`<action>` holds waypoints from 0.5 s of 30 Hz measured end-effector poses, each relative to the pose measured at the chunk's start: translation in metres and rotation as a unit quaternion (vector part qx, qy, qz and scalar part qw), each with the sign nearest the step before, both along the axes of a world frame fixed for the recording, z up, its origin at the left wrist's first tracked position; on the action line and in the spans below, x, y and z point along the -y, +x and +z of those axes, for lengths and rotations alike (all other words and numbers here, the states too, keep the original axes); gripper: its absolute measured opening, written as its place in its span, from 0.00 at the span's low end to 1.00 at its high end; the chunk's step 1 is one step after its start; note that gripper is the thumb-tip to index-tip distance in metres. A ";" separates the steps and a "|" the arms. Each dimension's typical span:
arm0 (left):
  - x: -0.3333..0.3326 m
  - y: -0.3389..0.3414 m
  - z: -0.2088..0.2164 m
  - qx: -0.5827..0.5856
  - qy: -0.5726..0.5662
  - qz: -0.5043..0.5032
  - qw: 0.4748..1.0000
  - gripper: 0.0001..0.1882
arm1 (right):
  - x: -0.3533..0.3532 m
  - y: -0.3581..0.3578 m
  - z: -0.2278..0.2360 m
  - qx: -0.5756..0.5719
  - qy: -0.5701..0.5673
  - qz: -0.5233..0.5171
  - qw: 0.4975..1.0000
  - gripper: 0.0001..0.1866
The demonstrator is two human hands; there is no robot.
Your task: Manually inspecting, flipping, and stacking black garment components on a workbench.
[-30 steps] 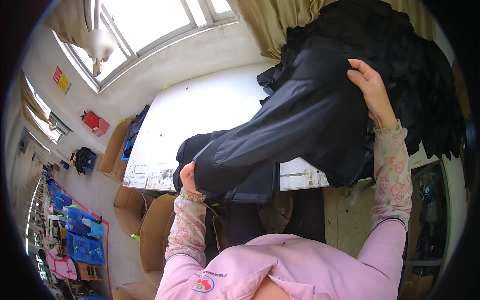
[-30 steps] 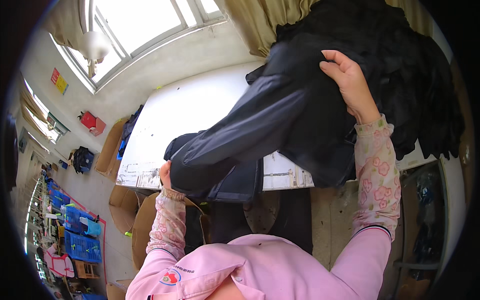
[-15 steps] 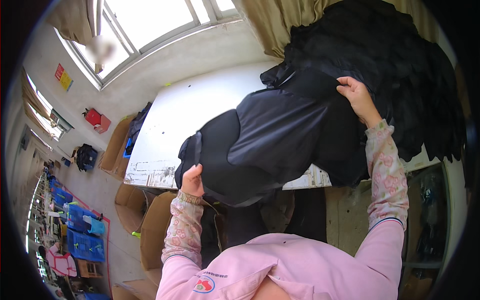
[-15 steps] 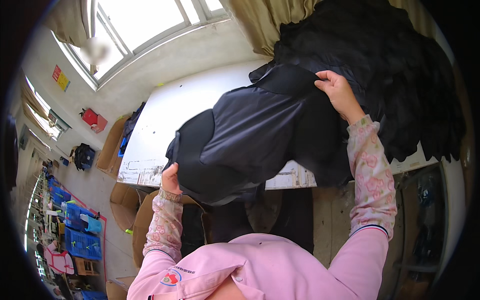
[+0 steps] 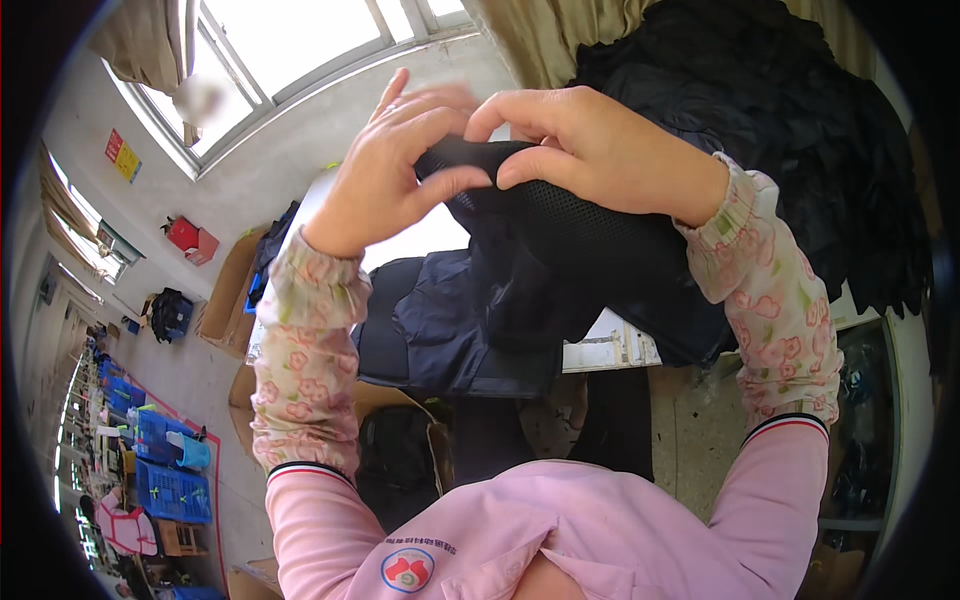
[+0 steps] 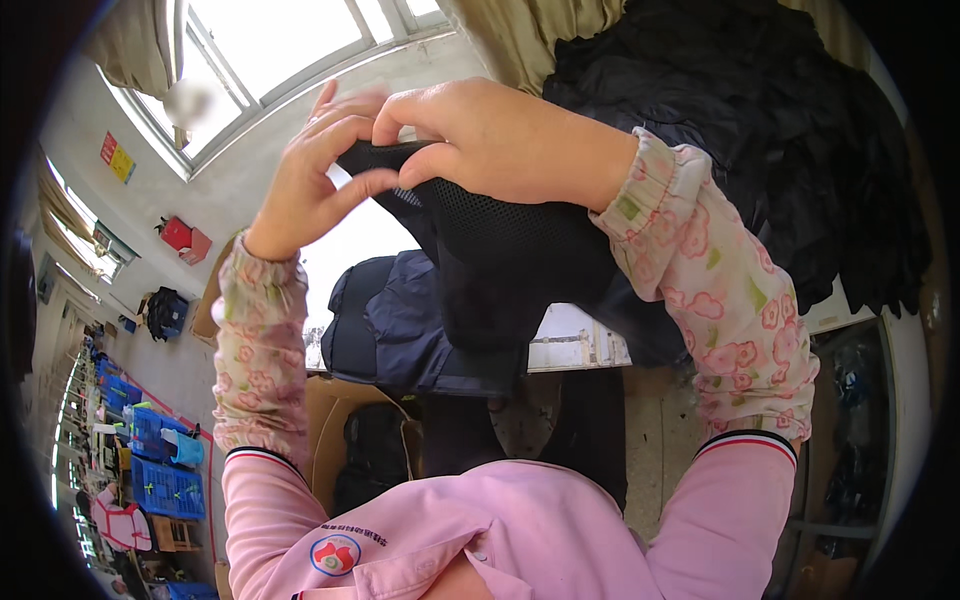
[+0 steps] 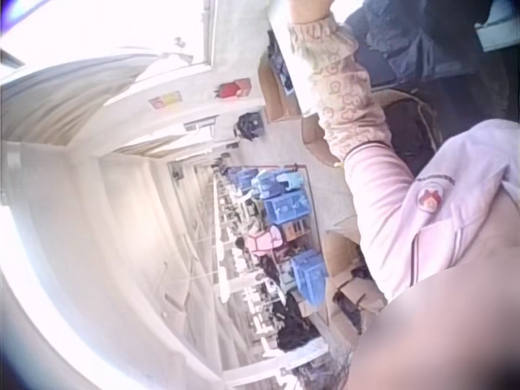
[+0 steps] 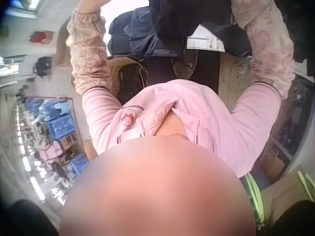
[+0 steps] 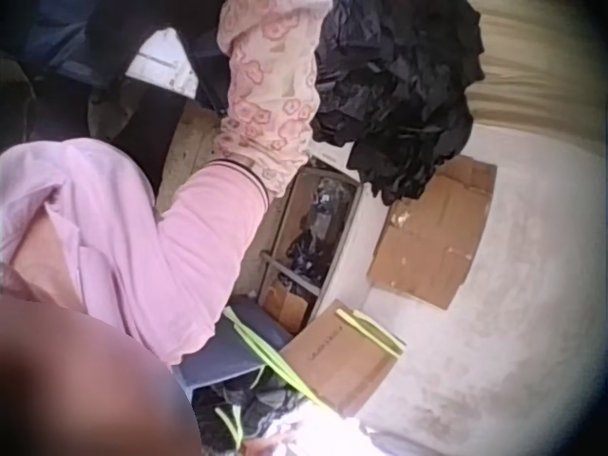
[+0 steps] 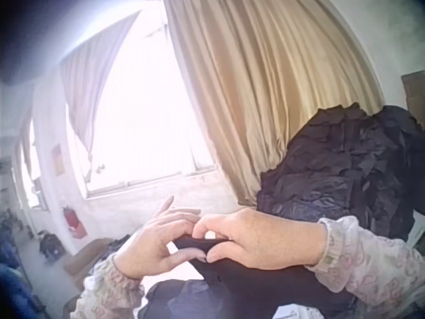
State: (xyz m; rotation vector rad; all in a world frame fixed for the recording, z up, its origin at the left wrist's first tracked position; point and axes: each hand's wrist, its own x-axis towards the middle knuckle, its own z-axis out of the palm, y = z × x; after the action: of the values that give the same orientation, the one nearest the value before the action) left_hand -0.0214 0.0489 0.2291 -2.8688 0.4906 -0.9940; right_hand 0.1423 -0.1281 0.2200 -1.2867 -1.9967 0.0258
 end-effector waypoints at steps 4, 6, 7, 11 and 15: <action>-0.012 0.003 0.019 -0.044 -0.101 0.098 0.989 0.15 | 0.013 0.010 -0.015 0.100 0.066 -0.117 0.986 0.20; -0.023 -0.001 0.025 -0.029 -0.079 0.142 0.986 0.17 | 0.023 0.026 -0.029 0.154 0.141 -0.212 0.955 0.18; -0.025 -0.001 0.024 -0.026 -0.078 0.143 0.986 0.17 | 0.029 0.032 -0.034 0.156 0.143 -0.211 0.954 0.18; -0.030 -0.002 0.024 -0.024 -0.048 0.179 0.982 0.19 | 0.046 0.055 -0.045 0.147 0.106 -0.249 0.951 0.13; -0.034 -0.002 0.024 -0.021 -0.023 0.189 0.981 0.20 | 0.058 0.060 -0.041 0.089 0.033 -0.275 0.957 0.08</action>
State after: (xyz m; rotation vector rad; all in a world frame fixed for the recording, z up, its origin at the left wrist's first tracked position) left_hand -0.0237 0.0832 0.2529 -2.8682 -0.0810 -0.8891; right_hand 0.2019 -0.1866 0.1792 -1.8082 -1.6955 -0.4330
